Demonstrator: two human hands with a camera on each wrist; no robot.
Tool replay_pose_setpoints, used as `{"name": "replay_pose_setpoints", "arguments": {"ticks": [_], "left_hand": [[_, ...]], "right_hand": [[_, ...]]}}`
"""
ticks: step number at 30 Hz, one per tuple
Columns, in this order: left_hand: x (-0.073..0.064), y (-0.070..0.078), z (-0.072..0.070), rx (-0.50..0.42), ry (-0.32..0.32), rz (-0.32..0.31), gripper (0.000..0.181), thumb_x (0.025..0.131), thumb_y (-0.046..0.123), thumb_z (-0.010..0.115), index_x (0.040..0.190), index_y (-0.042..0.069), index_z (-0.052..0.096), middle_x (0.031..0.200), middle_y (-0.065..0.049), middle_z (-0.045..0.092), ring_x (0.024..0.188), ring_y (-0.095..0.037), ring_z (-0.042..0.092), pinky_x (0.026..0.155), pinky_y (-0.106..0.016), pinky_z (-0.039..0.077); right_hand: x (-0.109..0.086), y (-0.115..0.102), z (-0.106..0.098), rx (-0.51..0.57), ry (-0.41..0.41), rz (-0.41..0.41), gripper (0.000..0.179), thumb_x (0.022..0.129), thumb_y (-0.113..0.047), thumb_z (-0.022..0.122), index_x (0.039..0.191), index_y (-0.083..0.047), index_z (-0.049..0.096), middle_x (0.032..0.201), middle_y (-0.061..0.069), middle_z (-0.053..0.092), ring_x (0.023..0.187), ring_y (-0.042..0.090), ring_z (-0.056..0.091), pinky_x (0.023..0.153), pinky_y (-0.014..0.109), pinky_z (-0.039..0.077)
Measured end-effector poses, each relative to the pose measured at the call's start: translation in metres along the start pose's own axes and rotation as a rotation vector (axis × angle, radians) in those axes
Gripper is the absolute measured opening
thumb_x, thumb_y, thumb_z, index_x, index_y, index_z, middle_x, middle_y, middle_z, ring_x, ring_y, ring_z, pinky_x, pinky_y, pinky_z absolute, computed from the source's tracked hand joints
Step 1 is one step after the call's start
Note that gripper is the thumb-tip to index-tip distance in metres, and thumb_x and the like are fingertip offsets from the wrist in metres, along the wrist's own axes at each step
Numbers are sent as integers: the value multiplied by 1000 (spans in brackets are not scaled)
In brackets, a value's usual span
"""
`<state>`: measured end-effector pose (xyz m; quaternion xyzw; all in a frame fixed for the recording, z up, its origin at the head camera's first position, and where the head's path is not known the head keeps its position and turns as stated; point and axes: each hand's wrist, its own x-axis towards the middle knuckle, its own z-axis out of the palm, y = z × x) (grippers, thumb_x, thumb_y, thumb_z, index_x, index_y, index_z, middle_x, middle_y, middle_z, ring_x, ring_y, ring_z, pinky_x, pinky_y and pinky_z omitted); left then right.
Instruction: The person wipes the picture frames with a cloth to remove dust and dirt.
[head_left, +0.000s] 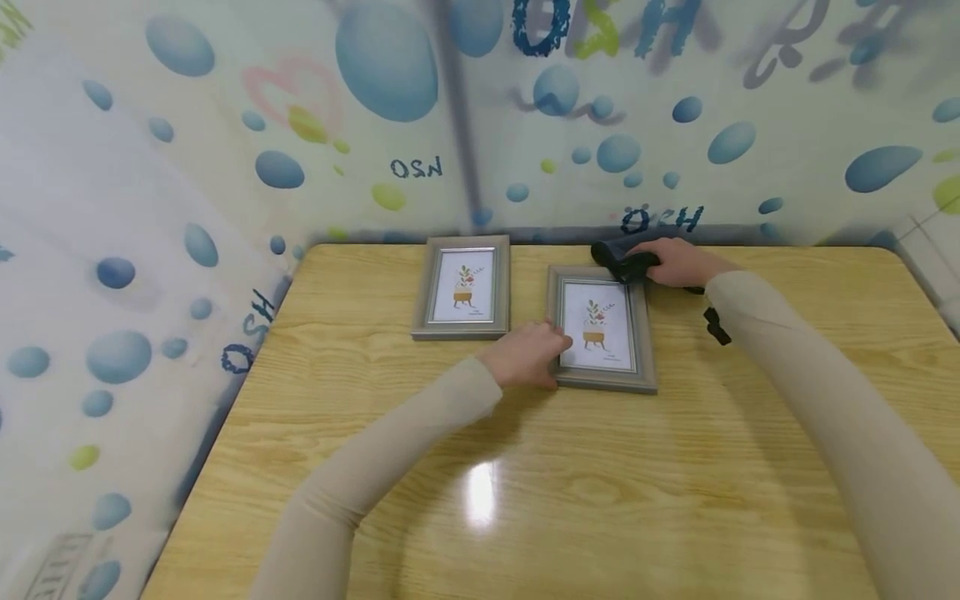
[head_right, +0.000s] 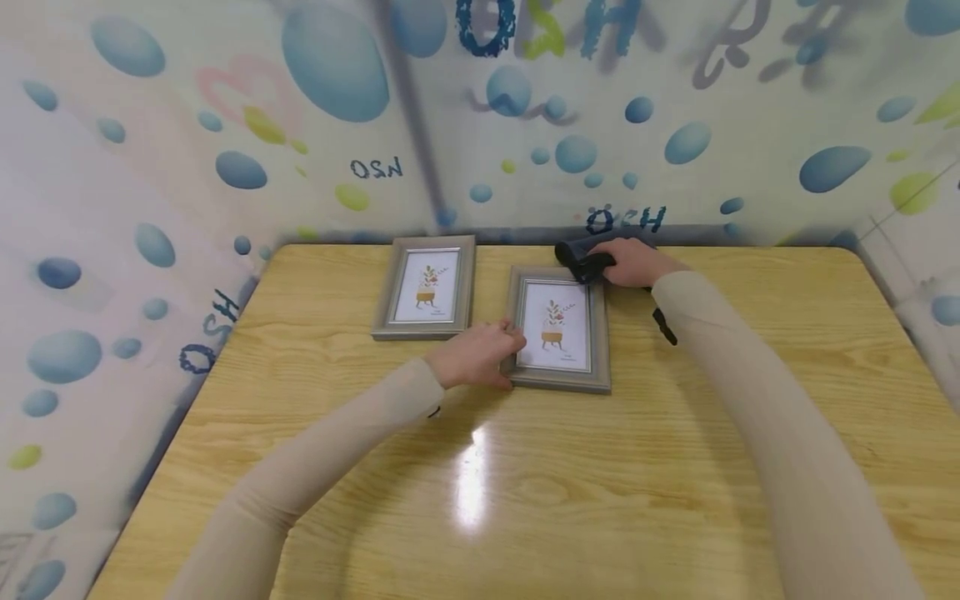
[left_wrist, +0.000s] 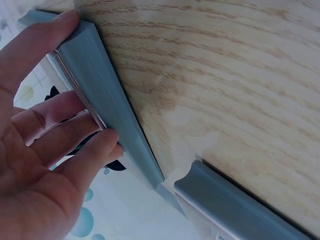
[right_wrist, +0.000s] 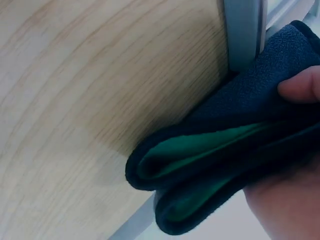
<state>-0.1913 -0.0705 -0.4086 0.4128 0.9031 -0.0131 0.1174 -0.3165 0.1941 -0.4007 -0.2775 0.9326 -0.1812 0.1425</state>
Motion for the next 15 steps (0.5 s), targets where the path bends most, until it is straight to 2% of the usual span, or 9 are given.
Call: {"name": "replay_pose_setpoints", "arguments": {"ticks": [2, 4, 7, 8, 15], "left_hand": [[0, 0, -1, -8, 5, 3, 49, 76, 30, 84, 113, 4, 66, 102, -8, 66, 92, -21, 59, 79, -30, 52], [0, 1, -2, -16, 6, 8, 47, 75, 30, 84, 111, 4, 66, 100, -7, 66, 90, -20, 59, 78, -29, 52], [0, 0, -2, -11, 2, 15, 48, 76, 31, 83, 113, 4, 66, 101, -8, 66, 90, -20, 59, 78, -29, 52], [1, 0, -2, -9, 2, 16, 49, 76, 31, 83, 113, 4, 66, 101, -8, 66, 90, -20, 59, 78, -29, 52], [1, -1, -1, 19, 0, 32, 50, 76, 33, 83, 113, 5, 66, 104, -8, 65, 93, -21, 58, 80, -31, 51]], "right_hand": [[-1, -1, -1, -14, -12, -4, 43, 87, 3, 47, 130, 7, 53, 121, 34, 54, 75, 32, 53, 71, 44, 41], [0, -4, 0, -41, -26, -5, 43, 88, 1, 47, 130, 7, 52, 123, 35, 53, 86, 39, 58, 79, 49, 45], [6, -12, 2, -74, -36, -3, 41, 90, 0, 49, 130, 8, 52, 125, 34, 52, 110, 48, 53, 95, 57, 40], [9, -15, 3, -81, -37, 1, 40, 91, -1, 49, 130, 7, 52, 126, 33, 53, 114, 49, 51, 97, 58, 39], [39, -52, 15, -80, -58, -16, 43, 92, -1, 48, 134, 5, 50, 129, 28, 53, 116, 43, 52, 97, 54, 40]]}}
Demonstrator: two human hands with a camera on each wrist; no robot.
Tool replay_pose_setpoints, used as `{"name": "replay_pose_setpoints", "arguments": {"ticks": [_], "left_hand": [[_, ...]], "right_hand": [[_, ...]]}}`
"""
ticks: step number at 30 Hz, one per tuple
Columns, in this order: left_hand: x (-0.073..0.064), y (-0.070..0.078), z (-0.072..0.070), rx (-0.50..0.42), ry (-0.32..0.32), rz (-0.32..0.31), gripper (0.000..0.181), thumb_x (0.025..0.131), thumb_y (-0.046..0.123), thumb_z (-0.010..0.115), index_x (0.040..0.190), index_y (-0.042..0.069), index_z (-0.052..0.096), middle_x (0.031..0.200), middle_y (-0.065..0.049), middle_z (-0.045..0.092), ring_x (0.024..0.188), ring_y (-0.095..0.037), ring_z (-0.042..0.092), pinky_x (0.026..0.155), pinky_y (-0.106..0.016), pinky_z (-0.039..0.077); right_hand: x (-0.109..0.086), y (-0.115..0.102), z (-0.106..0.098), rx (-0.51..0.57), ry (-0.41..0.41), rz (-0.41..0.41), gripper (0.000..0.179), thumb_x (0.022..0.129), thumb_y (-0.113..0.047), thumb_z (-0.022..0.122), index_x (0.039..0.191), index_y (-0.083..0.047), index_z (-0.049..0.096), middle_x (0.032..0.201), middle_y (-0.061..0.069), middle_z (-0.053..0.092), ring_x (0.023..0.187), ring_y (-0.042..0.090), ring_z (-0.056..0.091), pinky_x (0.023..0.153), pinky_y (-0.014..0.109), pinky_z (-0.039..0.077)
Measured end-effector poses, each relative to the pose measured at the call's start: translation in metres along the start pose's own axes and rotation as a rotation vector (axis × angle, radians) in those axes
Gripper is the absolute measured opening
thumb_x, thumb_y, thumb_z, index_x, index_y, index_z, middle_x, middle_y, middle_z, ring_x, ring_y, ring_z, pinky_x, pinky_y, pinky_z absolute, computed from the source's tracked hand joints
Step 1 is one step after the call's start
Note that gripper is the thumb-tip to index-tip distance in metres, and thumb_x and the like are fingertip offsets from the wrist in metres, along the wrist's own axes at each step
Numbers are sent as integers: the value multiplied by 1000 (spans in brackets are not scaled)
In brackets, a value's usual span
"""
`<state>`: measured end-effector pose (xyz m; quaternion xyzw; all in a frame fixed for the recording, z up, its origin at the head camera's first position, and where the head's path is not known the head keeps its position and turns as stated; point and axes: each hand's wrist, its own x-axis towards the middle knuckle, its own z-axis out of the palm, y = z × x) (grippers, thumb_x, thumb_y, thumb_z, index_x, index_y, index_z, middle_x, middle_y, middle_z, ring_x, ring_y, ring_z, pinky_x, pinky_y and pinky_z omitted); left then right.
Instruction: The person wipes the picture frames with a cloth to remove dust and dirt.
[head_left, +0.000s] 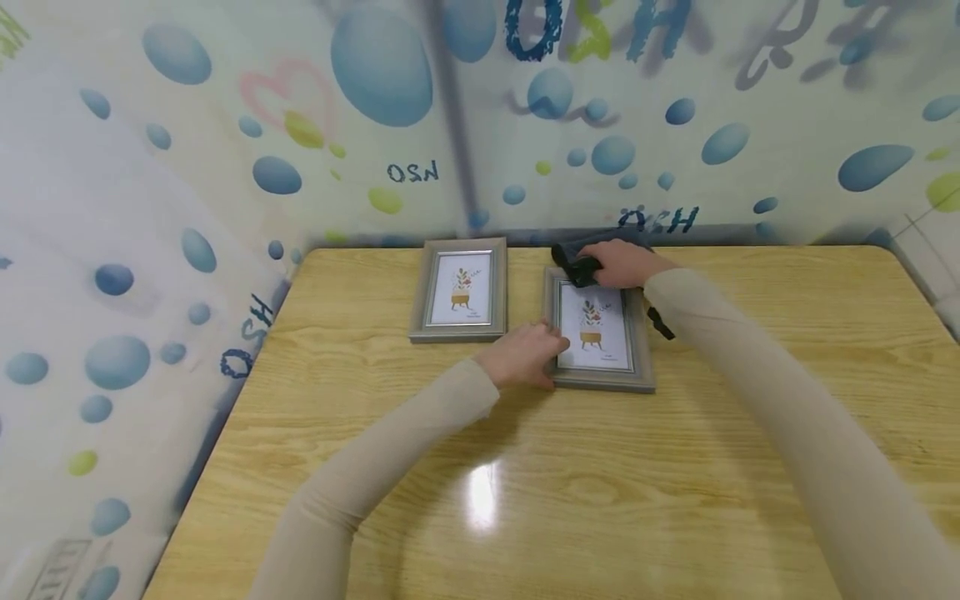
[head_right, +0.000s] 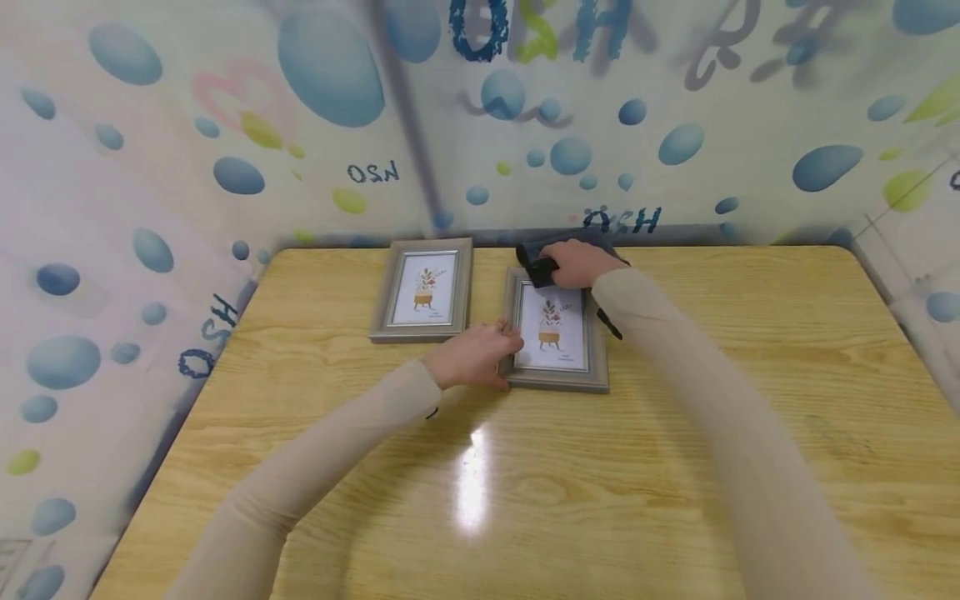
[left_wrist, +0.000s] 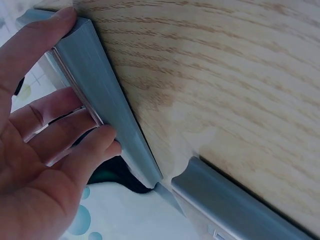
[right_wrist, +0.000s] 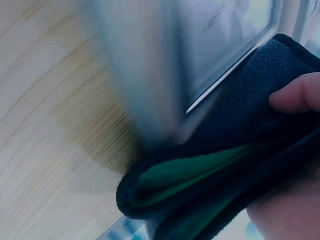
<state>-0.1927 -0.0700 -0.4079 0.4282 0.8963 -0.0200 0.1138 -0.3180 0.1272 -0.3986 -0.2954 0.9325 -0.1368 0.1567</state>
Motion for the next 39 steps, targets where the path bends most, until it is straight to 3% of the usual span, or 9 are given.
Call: {"name": "replay_pose_setpoints", "arguments": {"ticks": [4, 8, 17, 20, 23, 26, 33, 39], "left_hand": [[3, 2, 2, 8, 7, 24, 49, 76, 33, 83, 113, 5, 66, 104, -8, 65, 93, -21, 59, 80, -32, 51], [5, 5, 4, 13, 13, 30, 49, 76, 34, 83, 112, 5, 67, 103, -8, 65, 93, -21, 59, 81, -32, 51], [5, 5, 4, -35, -6, -24, 53, 76, 32, 84, 117, 4, 65, 107, -8, 66, 96, -20, 60, 83, -30, 51], [3, 4, 4, -31, -6, -32, 53, 75, 32, 84, 116, 4, 65, 107, -8, 66, 96, -20, 59, 83, -30, 50], [2, 2, 4, -22, -4, -37, 54, 75, 33, 84, 116, 4, 65, 109, -8, 66, 97, -21, 59, 84, -30, 50], [1, 1, 4, -24, 1, -41, 55, 75, 32, 84, 117, 4, 65, 111, -9, 66, 98, -22, 60, 85, -31, 51], [1, 0, 3, -48, 6, -50, 57, 75, 33, 84, 119, 3, 65, 118, -14, 64, 104, -27, 61, 87, -33, 51], [1, 0, 3, -41, 19, -35, 53, 75, 33, 84, 115, 3, 66, 108, -10, 66, 96, -23, 60, 82, -32, 52]], "right_hand": [[13, -21, 6, 42, -23, -56, 45, 93, -1, 46, 138, 3, 47, 133, 27, 51, 118, 41, 51, 97, 53, 40], [11, -22, 10, 83, -21, -101, 47, 94, 1, 45, 141, 1, 45, 137, 26, 47, 121, 41, 49, 98, 53, 39], [-32, 32, 4, 72, 78, -56, 46, 87, 4, 49, 133, 3, 51, 126, 31, 54, 98, 38, 55, 87, 52, 42], [-49, 45, 3, 60, 84, -63, 50, 85, 6, 49, 134, 4, 50, 131, 31, 50, 96, 38, 54, 84, 51, 42], [-61, 49, 6, -13, 62, -93, 53, 85, 8, 51, 137, 3, 49, 141, 29, 42, 113, 44, 51, 88, 53, 41], [-71, 45, 10, -139, 55, -138, 52, 85, 9, 57, 136, 3, 51, 145, 27, 38, 128, 48, 38, 95, 57, 39], [-102, 21, 27, -267, 69, -195, 57, 79, 8, 71, 133, 1, 55, 141, 23, 46, 129, 46, 37, 100, 59, 35], [-125, 8, 40, -324, 79, -258, 58, 77, 5, 75, 132, -1, 58, 137, 21, 51, 126, 43, 43, 99, 57, 37]]}}
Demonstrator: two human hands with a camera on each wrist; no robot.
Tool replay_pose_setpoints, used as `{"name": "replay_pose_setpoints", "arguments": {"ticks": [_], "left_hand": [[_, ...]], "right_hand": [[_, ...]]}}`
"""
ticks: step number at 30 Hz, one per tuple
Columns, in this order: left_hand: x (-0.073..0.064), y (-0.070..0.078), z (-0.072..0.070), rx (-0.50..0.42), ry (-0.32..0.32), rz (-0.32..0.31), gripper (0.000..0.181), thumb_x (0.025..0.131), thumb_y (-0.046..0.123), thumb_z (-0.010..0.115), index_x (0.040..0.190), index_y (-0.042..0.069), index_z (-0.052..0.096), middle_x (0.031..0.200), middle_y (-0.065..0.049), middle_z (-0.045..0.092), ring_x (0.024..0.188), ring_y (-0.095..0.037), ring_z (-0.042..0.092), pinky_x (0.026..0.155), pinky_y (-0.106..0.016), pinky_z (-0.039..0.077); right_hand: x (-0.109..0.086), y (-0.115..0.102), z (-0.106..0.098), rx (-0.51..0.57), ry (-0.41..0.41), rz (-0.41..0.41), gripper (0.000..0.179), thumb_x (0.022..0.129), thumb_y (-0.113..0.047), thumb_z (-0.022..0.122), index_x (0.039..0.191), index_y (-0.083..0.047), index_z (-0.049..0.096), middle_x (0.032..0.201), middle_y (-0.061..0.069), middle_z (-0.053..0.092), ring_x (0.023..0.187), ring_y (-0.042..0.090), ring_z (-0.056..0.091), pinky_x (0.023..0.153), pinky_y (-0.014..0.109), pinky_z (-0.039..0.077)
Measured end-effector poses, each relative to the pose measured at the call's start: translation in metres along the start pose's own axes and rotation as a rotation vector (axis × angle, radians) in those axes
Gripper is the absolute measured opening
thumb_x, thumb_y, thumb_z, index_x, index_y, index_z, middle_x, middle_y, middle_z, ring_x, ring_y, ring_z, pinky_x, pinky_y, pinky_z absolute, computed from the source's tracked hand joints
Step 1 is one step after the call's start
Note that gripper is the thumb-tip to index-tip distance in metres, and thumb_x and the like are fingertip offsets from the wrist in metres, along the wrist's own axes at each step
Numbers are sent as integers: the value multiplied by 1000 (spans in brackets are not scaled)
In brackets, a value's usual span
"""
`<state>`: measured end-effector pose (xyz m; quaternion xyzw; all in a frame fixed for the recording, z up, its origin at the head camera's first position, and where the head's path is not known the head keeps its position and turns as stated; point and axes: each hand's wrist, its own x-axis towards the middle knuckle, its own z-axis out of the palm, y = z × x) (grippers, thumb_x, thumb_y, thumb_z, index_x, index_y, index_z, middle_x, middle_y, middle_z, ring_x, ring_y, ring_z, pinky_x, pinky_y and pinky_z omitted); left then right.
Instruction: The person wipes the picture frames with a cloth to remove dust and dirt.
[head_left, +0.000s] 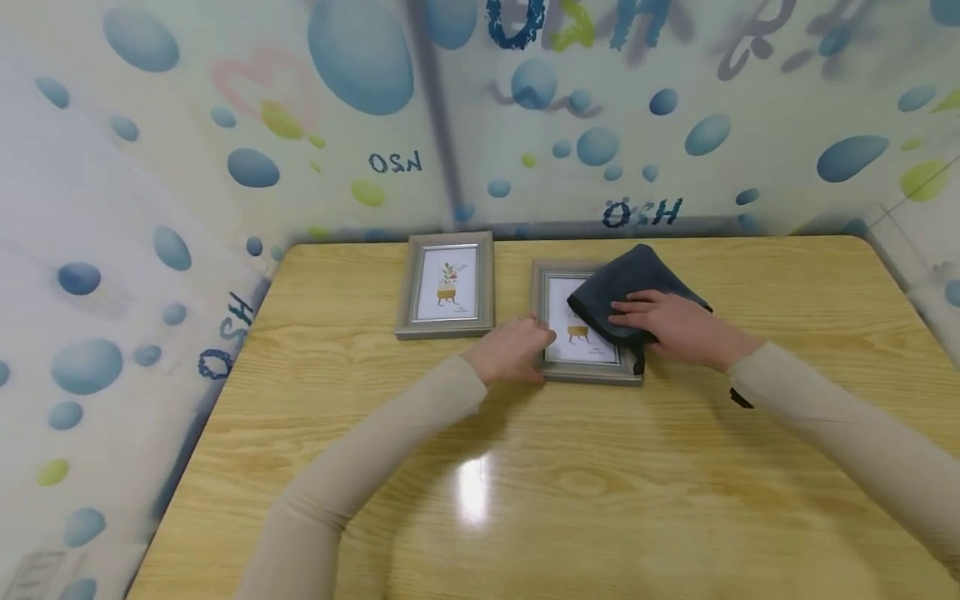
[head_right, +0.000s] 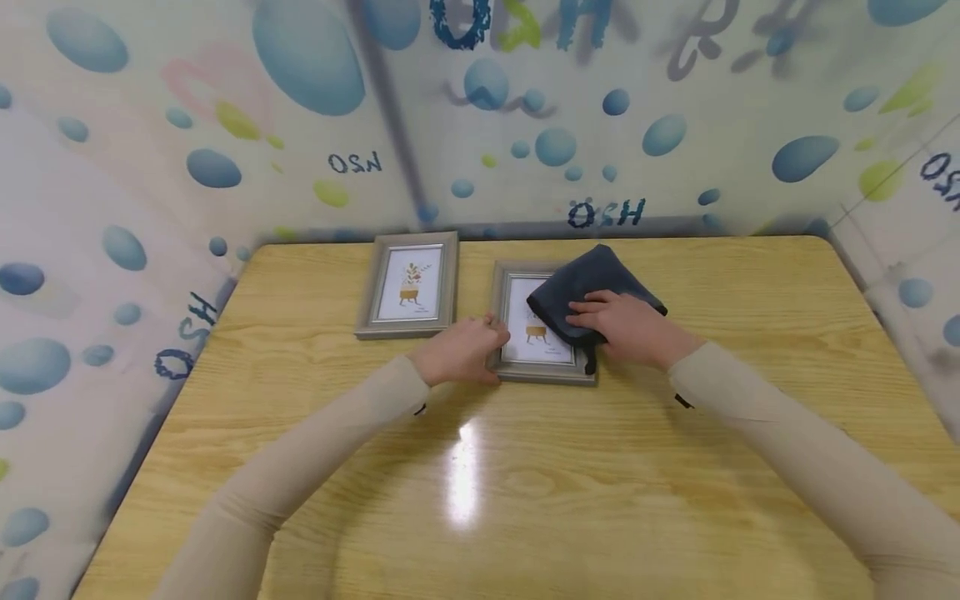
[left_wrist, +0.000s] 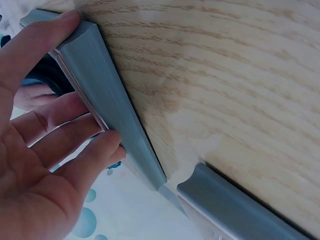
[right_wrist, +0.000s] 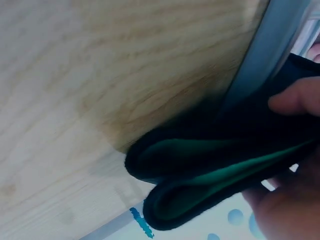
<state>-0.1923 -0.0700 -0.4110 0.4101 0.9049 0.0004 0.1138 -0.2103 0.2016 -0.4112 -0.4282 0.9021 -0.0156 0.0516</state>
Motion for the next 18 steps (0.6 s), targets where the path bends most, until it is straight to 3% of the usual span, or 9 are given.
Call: {"name": "replay_pose_setpoints", "arguments": {"ticks": [4, 14, 18], "left_hand": [[0, -1, 0, 14, 2, 11, 51, 75, 32, 84, 114, 4, 66, 104, -9, 66, 94, -23, 59, 80, -33, 52], [2, -2, 2, 21, -9, 29, 52, 76, 32, 83, 115, 3, 65, 107, -10, 66, 96, -23, 61, 83, -32, 52], [2, -1, 1, 26, -17, 9, 54, 76, 32, 83, 117, 3, 64, 112, -11, 65, 102, -25, 62, 88, -33, 51]], "right_hand": [[1, 4, -1, 23, -9, 31, 55, 79, 5, 71, 132, -1, 58, 138, 19, 50, 126, 43, 42, 97, 58, 39], [37, 42, -9, 85, -11, 192, 51, 85, 6, 57, 135, 2, 53, 144, 25, 40, 130, 46, 36, 94, 58, 40], [36, 41, -10, 103, -29, 179, 53, 85, 6, 59, 137, 2, 50, 146, 25, 37, 131, 48, 33, 96, 59, 38]]}}
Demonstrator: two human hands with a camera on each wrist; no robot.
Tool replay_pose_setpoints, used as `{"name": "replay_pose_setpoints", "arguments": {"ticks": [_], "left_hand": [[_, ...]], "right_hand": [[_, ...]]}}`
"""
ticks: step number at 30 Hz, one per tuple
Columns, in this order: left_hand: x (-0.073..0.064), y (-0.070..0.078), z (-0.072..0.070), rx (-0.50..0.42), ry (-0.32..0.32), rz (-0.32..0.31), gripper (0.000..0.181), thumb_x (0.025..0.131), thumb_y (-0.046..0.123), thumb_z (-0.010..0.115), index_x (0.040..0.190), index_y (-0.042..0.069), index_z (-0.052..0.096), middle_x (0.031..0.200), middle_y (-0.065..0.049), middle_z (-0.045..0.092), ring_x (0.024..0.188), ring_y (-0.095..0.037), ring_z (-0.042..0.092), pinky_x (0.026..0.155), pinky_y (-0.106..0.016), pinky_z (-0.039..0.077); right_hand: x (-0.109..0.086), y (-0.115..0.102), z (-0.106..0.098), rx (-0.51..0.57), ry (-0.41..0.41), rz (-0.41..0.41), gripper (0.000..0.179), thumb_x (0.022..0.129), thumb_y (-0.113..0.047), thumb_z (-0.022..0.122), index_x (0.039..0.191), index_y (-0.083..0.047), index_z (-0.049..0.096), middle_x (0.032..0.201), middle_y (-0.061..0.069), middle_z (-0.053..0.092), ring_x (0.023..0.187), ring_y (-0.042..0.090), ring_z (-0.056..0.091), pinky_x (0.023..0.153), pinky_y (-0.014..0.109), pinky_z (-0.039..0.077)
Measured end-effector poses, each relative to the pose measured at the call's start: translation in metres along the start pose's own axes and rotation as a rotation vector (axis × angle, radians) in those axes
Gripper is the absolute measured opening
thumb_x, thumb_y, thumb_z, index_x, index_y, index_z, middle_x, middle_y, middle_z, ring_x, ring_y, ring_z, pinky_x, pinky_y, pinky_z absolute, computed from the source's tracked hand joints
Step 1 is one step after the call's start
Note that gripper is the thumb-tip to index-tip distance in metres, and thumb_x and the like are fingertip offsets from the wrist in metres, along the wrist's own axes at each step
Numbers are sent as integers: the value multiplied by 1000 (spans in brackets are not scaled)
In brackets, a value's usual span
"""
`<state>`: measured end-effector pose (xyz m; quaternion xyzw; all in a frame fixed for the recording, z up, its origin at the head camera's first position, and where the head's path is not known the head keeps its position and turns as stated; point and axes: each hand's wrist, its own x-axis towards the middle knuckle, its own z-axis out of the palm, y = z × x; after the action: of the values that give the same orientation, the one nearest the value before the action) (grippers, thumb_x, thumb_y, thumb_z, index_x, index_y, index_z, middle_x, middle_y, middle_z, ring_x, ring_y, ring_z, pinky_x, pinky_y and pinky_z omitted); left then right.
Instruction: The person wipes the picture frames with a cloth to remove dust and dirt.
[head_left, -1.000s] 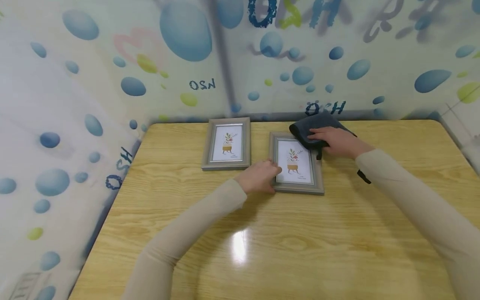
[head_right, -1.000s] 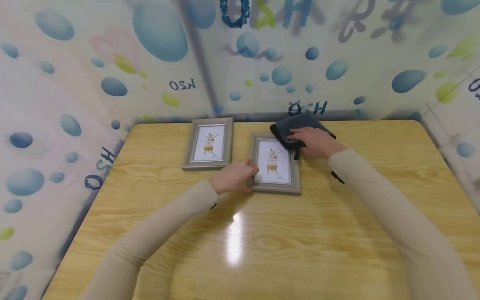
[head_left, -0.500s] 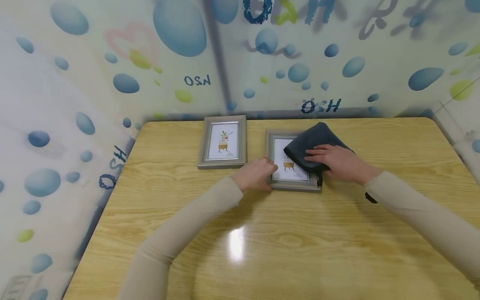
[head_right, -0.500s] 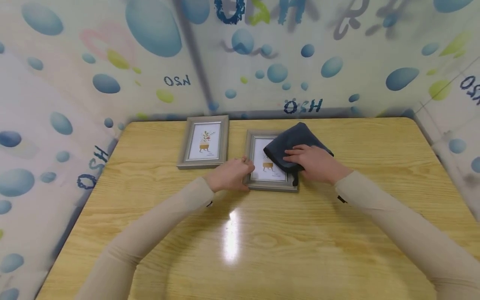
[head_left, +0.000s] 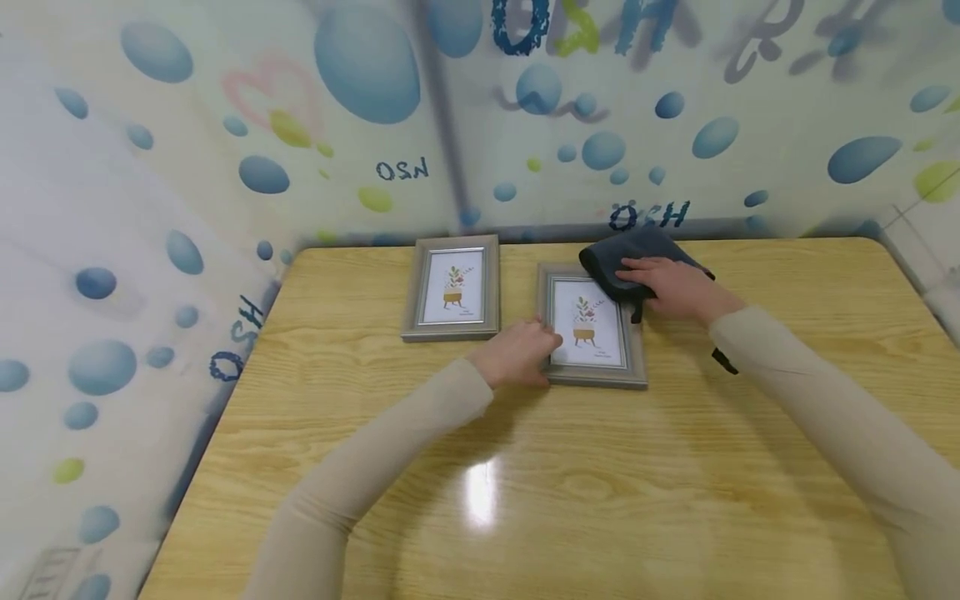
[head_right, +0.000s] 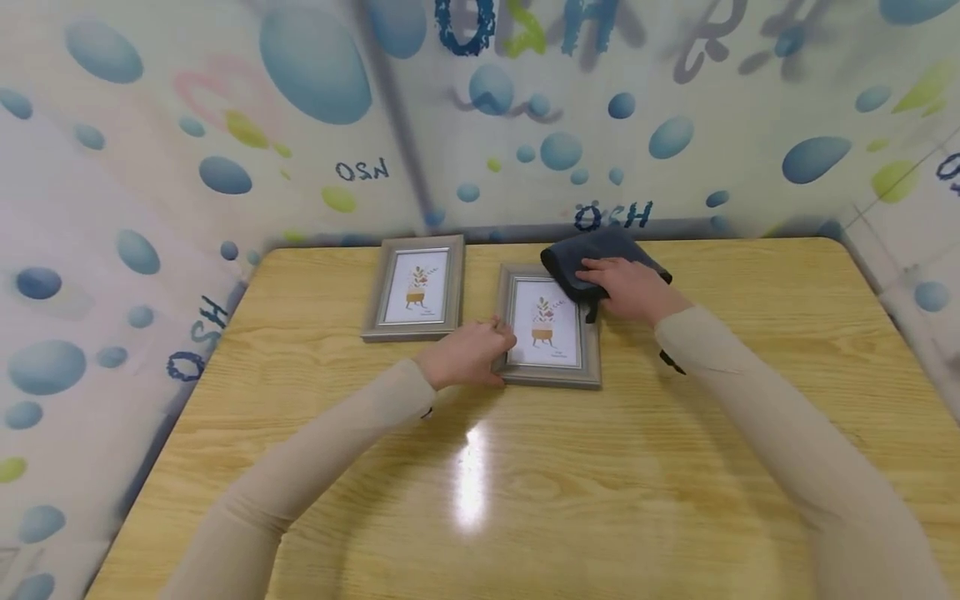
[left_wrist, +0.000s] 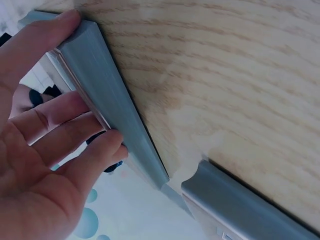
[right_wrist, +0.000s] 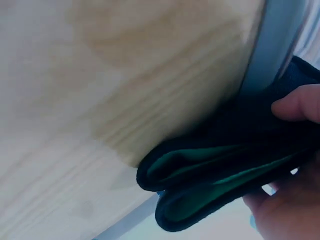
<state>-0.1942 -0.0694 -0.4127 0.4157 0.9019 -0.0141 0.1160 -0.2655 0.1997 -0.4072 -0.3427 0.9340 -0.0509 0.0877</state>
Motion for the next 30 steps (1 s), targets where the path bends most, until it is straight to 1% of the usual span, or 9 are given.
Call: {"name": "replay_pose_setpoints", "arguments": {"ticks": [3, 5, 10, 13, 19, 21, 24, 27, 30], "left_hand": [[0, 1, -1, 2, 4, -14, 55, 76, 32, 83, 118, 3, 64, 114, -12, 65, 103, -27, 62, 88, -33, 51], [0, 1, -1, 7, 12, -18, 55, 75, 33, 84, 117, 3, 65, 113, -13, 65, 102, -27, 62, 87, -33, 52], [-1, 0, -3, 25, 24, -14, 55, 74, 33, 84, 116, 2, 65, 109, -12, 66, 97, -25, 62, 85, -34, 52], [-1, 0, -4, 25, 24, -12, 54, 74, 33, 84, 115, 2, 66, 106, -11, 66, 95, -23, 62, 83, -33, 52], [-1, 0, -3, 27, 26, -8, 54, 75, 34, 84, 115, 2, 66, 105, -11, 66, 95, -23, 62, 82, -33, 53], [-2, 1, -2, 31, 23, -12, 55, 75, 34, 84, 115, 3, 66, 107, -11, 65, 96, -24, 61, 83, -34, 52], [-1, 1, -1, 33, 17, -13, 55, 75, 35, 84, 116, 3, 65, 108, -11, 65, 97, -24, 61, 83, -34, 52], [0, 2, 0, 26, 6, -13, 55, 75, 34, 84, 117, 3, 65, 109, -12, 65, 97, -24, 61, 84, -34, 52], [0, 2, -1, 12, 0, -14, 55, 75, 32, 84, 117, 3, 65, 109, -12, 65, 98, -24, 61, 84, -34, 52]], "right_hand": [[-11, -5, 3, -14, -6, -43, 54, 84, 7, 62, 137, 2, 50, 146, 25, 38, 131, 48, 34, 99, 61, 34], [-21, -11, 4, -22, 2, -78, 55, 83, 7, 65, 136, 2, 52, 144, 24, 41, 129, 48, 36, 100, 60, 34], [-47, -31, 8, -68, 21, -160, 60, 77, 4, 76, 134, -1, 56, 140, 21, 47, 126, 45, 42, 99, 58, 38], [-61, -42, 11, -87, 35, -196, 64, 74, 3, 79, 133, -4, 57, 139, 19, 49, 125, 44, 44, 97, 56, 41], [-81, -55, 16, -66, 59, -260, 64, 70, 3, 81, 130, -4, 60, 137, 17, 52, 122, 42, 47, 93, 53, 45], [-83, -54, 18, -31, 53, -250, 62, 72, 3, 79, 130, -4, 60, 138, 16, 51, 123, 41, 46, 93, 53, 45], [-81, -50, 22, 38, 51, -205, 59, 76, 5, 74, 132, -4, 59, 141, 16, 48, 126, 41, 42, 96, 54, 42], [-72, -42, 26, 106, 64, -152, 55, 81, 4, 67, 135, -2, 55, 145, 20, 42, 129, 42, 39, 98, 56, 38], [-57, -32, 26, 187, 99, -90, 51, 88, 1, 62, 137, 1, 51, 148, 26, 34, 129, 46, 38, 99, 59, 36]]}}
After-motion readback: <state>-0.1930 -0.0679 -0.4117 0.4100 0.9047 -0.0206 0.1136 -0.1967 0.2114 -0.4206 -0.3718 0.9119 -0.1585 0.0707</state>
